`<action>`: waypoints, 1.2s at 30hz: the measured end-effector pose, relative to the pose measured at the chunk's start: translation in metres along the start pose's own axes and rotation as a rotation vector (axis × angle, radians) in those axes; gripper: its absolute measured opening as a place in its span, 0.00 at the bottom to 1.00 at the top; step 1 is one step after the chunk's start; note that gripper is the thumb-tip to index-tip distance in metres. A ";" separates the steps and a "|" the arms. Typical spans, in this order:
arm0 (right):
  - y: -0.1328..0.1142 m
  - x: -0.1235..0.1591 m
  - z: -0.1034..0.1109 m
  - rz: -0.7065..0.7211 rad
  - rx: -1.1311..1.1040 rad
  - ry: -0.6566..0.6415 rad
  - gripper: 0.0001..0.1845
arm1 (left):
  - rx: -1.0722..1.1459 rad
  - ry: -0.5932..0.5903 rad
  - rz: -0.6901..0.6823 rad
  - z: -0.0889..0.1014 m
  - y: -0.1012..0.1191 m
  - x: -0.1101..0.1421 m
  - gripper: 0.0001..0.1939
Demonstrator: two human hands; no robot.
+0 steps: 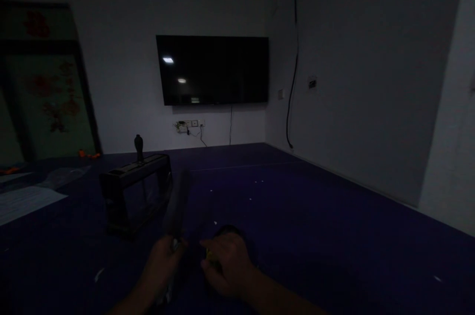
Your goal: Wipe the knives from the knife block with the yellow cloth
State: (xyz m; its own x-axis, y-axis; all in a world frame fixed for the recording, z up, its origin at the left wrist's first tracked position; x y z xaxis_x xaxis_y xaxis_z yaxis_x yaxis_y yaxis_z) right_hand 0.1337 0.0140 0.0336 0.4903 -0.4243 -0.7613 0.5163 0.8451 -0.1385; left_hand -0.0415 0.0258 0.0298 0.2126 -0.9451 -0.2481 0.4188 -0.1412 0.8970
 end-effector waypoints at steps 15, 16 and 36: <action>0.019 0.003 -0.005 -0.175 -0.085 0.032 0.30 | 0.164 0.041 0.023 0.002 -0.007 -0.003 0.18; 0.021 0.003 -0.005 -0.195 -0.095 0.037 0.30 | 0.180 0.028 0.016 0.001 -0.007 -0.003 0.17; 0.032 -0.004 -0.005 -0.485 -0.284 0.106 0.28 | 0.322 -0.142 -0.009 -0.010 -0.004 0.005 0.21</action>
Point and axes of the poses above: each hand's wrist, its own x-axis away from the middle knuckle, its own z-axis out of the back of the hand, y = z × x, the point moved 3 cm from there along -x, towards the middle knuckle, and after that the axes turned 1 degree about z, right-handed, at the moved point
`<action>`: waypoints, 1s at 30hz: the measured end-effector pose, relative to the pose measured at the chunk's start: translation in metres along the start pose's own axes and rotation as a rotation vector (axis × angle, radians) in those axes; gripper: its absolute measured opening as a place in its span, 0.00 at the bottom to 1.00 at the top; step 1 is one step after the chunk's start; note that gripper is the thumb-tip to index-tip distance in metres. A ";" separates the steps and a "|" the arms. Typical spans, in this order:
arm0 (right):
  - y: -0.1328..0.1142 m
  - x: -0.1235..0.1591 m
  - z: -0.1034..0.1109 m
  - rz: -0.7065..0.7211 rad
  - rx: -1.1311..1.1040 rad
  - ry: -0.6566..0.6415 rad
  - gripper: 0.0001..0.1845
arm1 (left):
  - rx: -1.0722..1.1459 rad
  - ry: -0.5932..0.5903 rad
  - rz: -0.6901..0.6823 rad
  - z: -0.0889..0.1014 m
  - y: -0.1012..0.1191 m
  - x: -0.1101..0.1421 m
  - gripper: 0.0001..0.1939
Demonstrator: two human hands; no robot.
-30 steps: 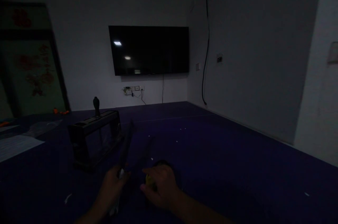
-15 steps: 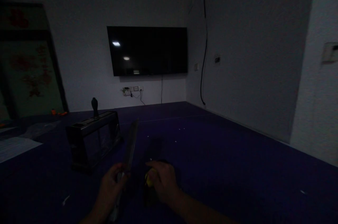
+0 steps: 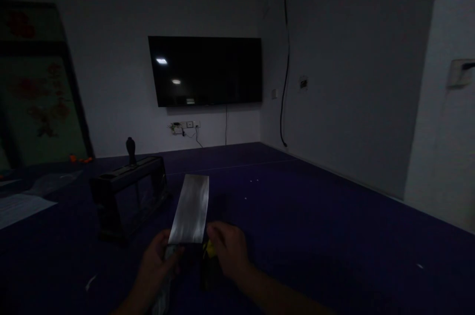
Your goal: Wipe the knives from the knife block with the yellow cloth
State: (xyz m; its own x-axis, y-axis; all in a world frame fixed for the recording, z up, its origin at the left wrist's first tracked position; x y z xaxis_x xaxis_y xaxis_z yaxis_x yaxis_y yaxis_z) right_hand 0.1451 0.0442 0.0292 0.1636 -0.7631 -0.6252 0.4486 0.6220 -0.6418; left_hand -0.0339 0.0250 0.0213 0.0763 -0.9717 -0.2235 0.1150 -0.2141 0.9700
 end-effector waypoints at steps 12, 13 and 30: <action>0.010 -0.007 -0.009 -0.118 -0.210 0.007 0.14 | 0.027 -0.092 0.028 -0.004 0.000 0.004 0.22; 0.010 -0.008 -0.010 -0.113 -0.266 0.014 0.13 | 0.036 -0.095 0.030 -0.004 -0.001 0.004 0.22; 0.002 -0.008 -0.012 -0.080 -0.456 0.023 0.12 | 0.472 -0.482 0.592 -0.020 -0.017 0.008 0.20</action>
Point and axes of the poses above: each hand's wrist, its own x-axis away from the middle knuckle, its own z-axis out of the back of the hand, y = z × x, the point moved 3 cm from there along -x, towards the middle knuckle, and after that the axes turned 1 degree about z, right-handed, at the moved point
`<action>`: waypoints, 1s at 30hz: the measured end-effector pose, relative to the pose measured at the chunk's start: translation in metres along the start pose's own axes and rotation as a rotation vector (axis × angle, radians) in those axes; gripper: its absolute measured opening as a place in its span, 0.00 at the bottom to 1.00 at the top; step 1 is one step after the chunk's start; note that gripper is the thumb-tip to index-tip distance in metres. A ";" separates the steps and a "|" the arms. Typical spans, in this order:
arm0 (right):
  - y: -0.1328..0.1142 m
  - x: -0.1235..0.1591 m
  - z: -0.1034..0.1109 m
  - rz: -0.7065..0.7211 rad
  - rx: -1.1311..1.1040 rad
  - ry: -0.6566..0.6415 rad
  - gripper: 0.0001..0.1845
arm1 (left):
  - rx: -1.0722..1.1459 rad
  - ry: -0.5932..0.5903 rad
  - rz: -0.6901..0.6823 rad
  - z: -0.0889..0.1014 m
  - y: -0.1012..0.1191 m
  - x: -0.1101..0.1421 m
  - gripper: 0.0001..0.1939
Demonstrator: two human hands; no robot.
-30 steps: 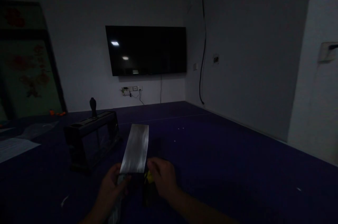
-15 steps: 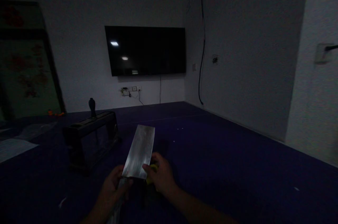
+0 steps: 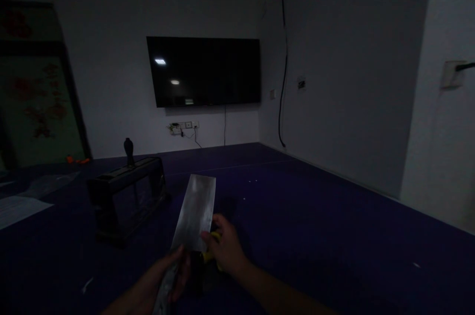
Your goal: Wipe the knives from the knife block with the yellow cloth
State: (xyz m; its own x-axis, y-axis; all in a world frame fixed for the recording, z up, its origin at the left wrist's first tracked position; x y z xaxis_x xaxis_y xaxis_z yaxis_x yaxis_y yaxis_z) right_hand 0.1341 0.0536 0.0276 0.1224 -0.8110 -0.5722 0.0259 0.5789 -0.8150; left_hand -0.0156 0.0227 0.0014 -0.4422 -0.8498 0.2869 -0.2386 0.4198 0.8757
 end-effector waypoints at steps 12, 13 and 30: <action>0.002 0.002 0.007 -0.026 0.142 0.005 0.11 | 0.062 -0.311 -0.130 -0.004 -0.004 0.000 0.21; 0.002 0.002 0.008 -0.025 0.181 0.032 0.11 | 0.072 -0.309 -0.143 -0.003 -0.004 -0.001 0.21; -0.003 0.000 0.021 0.369 0.460 0.192 0.17 | 0.189 -0.409 -0.109 0.007 -0.005 -0.009 0.17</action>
Point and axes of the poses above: each hand's wrist, its own x-axis away from the middle knuckle, its own z-axis out of the back of the hand, y = z × x, the point moved 3 cm from there along -x, towards the middle knuckle, and after that the axes turned 1 degree about z, right-handed, at the moved point
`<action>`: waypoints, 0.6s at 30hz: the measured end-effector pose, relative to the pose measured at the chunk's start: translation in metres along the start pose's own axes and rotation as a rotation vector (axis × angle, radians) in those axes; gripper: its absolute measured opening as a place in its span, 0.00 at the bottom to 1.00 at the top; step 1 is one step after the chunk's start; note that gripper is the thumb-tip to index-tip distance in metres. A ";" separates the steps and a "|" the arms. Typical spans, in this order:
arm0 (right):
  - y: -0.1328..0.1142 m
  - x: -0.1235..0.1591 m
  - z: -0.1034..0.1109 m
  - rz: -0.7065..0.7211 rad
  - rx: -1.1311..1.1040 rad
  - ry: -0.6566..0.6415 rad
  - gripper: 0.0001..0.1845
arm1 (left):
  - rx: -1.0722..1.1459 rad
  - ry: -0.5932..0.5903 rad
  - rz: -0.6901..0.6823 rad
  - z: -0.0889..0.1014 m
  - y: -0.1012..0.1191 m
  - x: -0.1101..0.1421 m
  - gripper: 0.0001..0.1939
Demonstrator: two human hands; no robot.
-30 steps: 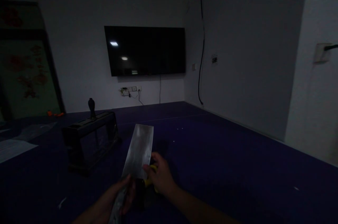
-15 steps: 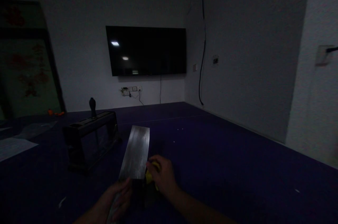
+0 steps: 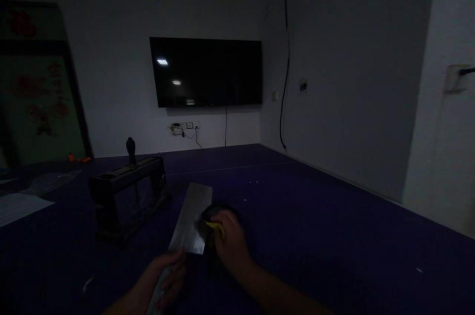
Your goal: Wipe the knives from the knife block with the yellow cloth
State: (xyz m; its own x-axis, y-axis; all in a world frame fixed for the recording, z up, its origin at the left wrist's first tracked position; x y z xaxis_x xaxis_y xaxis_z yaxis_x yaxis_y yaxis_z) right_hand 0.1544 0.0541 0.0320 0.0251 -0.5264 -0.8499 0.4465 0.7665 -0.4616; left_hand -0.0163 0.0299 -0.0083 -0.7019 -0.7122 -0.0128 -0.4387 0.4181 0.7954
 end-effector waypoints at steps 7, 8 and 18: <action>-0.003 0.012 -0.016 0.214 -0.048 -0.303 0.30 | 0.046 -0.023 0.026 0.002 0.003 0.000 0.15; -0.002 0.013 -0.017 0.215 -0.059 -0.305 0.30 | 0.056 -0.021 0.024 0.002 0.003 0.000 0.15; -0.011 0.009 -0.017 0.258 0.055 -0.441 0.28 | 0.098 -0.036 0.033 0.008 0.002 -0.001 0.13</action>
State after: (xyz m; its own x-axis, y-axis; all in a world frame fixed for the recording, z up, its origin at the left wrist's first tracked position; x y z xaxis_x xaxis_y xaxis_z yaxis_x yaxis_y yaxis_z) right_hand 0.1343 0.0474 0.0244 0.5101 -0.4373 -0.7407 0.4225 0.8775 -0.2271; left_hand -0.0204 0.0360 -0.0119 -0.7361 -0.6768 -0.0110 -0.4667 0.4957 0.7324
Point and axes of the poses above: each hand's wrist, its own x-axis away from the middle knuckle, its own z-axis out of the back of the hand, y = z × x, the point moved 3 cm from there along -x, towards the middle knuckle, and after that the axes turned 1 degree about z, right-handed, at the moved point
